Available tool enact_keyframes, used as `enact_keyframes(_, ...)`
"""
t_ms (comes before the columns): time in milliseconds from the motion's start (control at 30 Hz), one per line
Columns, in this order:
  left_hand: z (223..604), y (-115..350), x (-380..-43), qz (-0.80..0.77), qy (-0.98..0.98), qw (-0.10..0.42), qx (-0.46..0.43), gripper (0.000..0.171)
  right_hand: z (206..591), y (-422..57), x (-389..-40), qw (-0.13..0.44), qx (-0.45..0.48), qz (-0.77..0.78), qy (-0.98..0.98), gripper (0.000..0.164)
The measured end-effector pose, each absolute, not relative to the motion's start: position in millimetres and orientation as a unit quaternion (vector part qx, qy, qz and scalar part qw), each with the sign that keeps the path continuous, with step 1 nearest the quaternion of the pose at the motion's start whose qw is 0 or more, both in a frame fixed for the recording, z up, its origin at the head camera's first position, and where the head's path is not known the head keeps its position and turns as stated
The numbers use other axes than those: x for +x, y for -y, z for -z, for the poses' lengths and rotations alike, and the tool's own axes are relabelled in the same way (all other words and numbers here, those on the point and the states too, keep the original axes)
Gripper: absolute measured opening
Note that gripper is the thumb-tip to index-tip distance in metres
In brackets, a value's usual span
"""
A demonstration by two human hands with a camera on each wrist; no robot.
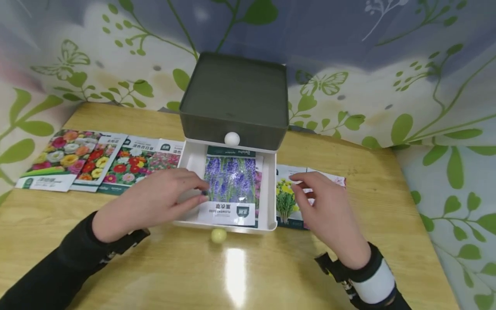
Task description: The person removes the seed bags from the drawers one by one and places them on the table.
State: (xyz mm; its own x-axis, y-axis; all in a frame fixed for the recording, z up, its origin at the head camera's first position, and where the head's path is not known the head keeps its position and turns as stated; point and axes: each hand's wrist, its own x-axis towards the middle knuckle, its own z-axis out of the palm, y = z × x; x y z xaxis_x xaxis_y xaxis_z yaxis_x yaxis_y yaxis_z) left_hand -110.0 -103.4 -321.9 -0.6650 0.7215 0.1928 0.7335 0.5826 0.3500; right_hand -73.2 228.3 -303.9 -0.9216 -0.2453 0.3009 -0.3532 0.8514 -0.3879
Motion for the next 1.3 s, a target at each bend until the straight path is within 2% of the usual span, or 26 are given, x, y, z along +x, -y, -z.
enact_keyframes(200, 320.8, 98.0, -107.0, 0.139, 0.907, 0.036, -0.397, 0.026, 302.5, -191.1, -81.3, 0.084, 0.241, -0.236, 0.938, 0.018)
enact_keyframes(367, 318.9, 91.3, -106.6, 0.088, 0.912, 0.050, -0.398, 0.032, 305.7, -170.4, -85.7, 0.030, 0.268, -0.205, 0.941, 0.018)
enact_keyframes(567, 312.5, 83.8, -107.9, 0.062, 0.921, 0.015, -0.384, 0.044, 309.9, -146.8, -84.9, 0.033, 0.256, -0.128, 0.957, 0.020)
enact_keyframes(800, 306.4, 82.8, -109.9, 0.056, 0.929, -0.034, -0.364, 0.048, 311.2, -136.8, -89.2, -0.006, 0.245, -0.113, 0.963, 0.025)
enact_keyframes(1067, 303.2, 83.1, -111.7, 0.117, 0.931, -0.058, -0.342, 0.044, 314.8, -145.6, -91.2, 0.031, 0.239, -0.179, 0.954, 0.025)
enact_keyframes(1300, 306.2, 82.7, -112.7, 0.156, 0.931, -0.023, -0.330, 0.035, 316.6, -154.5, -93.2, 0.031, 0.201, -0.263, 0.943, 0.016)
